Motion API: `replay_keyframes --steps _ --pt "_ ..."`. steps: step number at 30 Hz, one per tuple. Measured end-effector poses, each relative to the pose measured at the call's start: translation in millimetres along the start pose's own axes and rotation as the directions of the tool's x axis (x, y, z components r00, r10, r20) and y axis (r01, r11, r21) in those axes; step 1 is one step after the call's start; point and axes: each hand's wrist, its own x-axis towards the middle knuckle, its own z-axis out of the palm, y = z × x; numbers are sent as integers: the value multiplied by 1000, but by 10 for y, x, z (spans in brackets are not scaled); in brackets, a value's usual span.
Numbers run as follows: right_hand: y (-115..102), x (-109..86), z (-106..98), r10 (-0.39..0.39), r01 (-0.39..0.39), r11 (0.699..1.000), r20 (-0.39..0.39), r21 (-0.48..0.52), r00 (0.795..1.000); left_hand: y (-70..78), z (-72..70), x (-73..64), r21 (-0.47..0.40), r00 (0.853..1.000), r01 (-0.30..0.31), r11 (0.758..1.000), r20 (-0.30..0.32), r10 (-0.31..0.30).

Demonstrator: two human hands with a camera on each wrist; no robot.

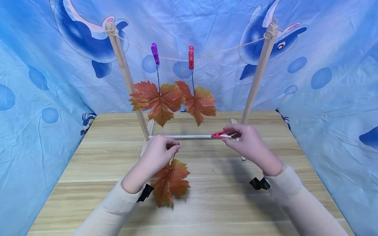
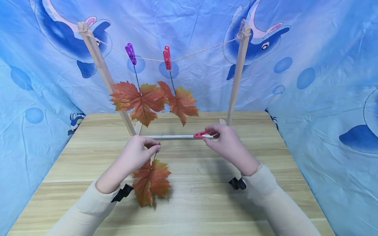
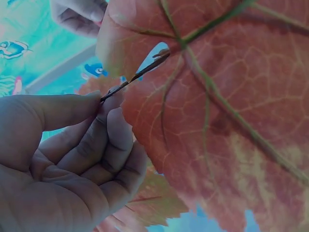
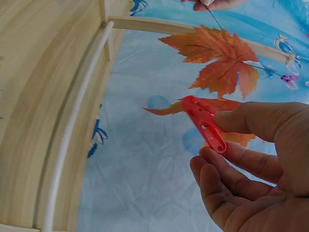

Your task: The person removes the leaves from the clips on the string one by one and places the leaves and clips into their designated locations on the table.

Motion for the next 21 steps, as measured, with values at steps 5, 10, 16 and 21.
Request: replay_keyframes --steps 5,10,16,21 --pt "118 -4 93 42 -42 999 42 5 998 -129 -1 11 8 1000 -3 1000 20 3" --pt "258 -20 200 67 -69 997 81 18 994 -290 19 35 19 997 46 999 56 -47" --pt "414 -20 312 86 -87 996 97 2 991 -424 42 65 42 994 84 996 62 -87" --pt "571 -4 400 124 -122 992 142 -24 982 -497 68 69 62 987 133 989 84 -138"
